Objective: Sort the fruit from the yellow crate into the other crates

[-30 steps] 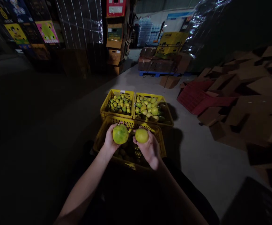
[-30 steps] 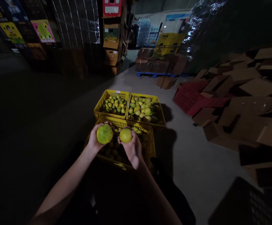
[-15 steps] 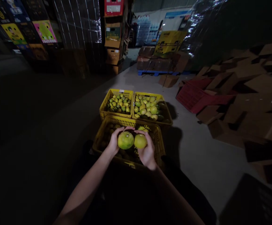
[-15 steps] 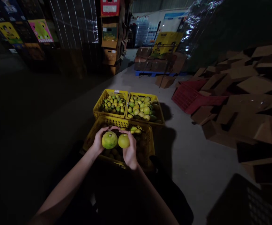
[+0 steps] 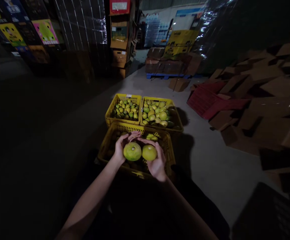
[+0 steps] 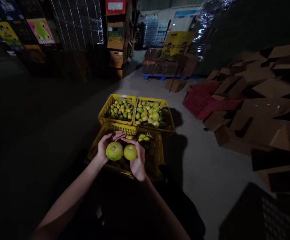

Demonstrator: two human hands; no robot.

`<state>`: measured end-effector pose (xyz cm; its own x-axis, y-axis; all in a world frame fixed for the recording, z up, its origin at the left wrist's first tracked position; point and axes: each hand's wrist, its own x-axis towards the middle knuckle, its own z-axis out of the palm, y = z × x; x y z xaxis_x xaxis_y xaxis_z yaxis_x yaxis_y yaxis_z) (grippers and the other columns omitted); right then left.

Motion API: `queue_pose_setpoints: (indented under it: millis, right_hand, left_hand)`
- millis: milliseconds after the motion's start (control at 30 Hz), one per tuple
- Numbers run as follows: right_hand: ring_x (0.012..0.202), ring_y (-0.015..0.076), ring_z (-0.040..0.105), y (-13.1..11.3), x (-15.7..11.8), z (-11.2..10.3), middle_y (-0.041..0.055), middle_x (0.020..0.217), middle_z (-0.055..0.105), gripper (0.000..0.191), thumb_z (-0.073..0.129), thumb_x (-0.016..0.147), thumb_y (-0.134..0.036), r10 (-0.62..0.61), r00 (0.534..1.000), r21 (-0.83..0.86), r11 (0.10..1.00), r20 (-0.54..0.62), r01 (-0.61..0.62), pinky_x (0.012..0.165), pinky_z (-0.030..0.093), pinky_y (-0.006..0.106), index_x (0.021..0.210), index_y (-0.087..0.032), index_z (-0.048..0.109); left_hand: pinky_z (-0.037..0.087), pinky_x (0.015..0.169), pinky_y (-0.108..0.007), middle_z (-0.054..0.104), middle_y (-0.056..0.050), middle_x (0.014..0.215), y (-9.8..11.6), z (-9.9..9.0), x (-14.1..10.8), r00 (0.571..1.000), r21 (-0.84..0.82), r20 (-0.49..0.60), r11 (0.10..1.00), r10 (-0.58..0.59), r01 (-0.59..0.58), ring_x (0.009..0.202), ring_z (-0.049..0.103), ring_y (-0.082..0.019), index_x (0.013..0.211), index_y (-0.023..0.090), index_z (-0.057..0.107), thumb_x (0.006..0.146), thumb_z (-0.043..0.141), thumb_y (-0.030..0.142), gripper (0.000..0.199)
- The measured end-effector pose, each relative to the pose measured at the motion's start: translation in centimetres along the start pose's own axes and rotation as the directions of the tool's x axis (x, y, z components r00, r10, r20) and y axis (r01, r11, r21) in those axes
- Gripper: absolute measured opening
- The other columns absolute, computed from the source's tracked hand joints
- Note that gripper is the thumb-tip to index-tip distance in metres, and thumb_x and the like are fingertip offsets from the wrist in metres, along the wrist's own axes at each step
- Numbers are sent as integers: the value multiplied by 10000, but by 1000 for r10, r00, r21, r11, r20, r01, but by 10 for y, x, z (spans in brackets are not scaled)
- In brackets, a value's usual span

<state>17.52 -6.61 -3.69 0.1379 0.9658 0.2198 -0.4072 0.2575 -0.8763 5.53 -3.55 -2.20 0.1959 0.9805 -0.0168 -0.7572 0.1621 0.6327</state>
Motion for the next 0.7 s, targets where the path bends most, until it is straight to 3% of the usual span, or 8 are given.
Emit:
queue_pose_setpoints:
  millis: [200,433,567,700]
  right_hand:
    - [972,254,614,-4,-5,0,79,932,700,381,386,888,-385,-102,994,-18,995,34,102,951,417,405,819,-219,721]
    - [935,284,617,-11,-7,1,84,867,694,391,406,860,-451,-101,994,-131,986,30,104,941,425,460,766,-243,723]
    - [915,268,618,-11,-7,4,75,846,692,378,416,856,-435,-103,995,-132,986,-20,99,919,432,425,754,-239,722]
    - [852,211,616,-7,-1,8,36,799,685,330,459,838,-399,1,985,-51,999,-173,-10,854,445,356,720,-205,699]
  left_hand:
    - [334,1027,-380,678,-128,1016,1,2,-3,996,-21,12,996,83,-83,1099,564,-280,868,107,668,677,526,288,300]
    - [370,993,-378,680,-124,997,0,3,-5,995,3,-17,996,93,-93,1078,578,-277,847,118,666,683,517,283,277]
    - [364,996,-355,682,-126,981,1,4,-5,995,2,-27,996,93,-93,1054,593,-262,845,109,668,683,515,278,279]
    - [392,959,-335,685,-122,963,-3,3,-5,994,-84,-105,996,7,-16,1009,607,-244,855,91,670,695,503,289,304]
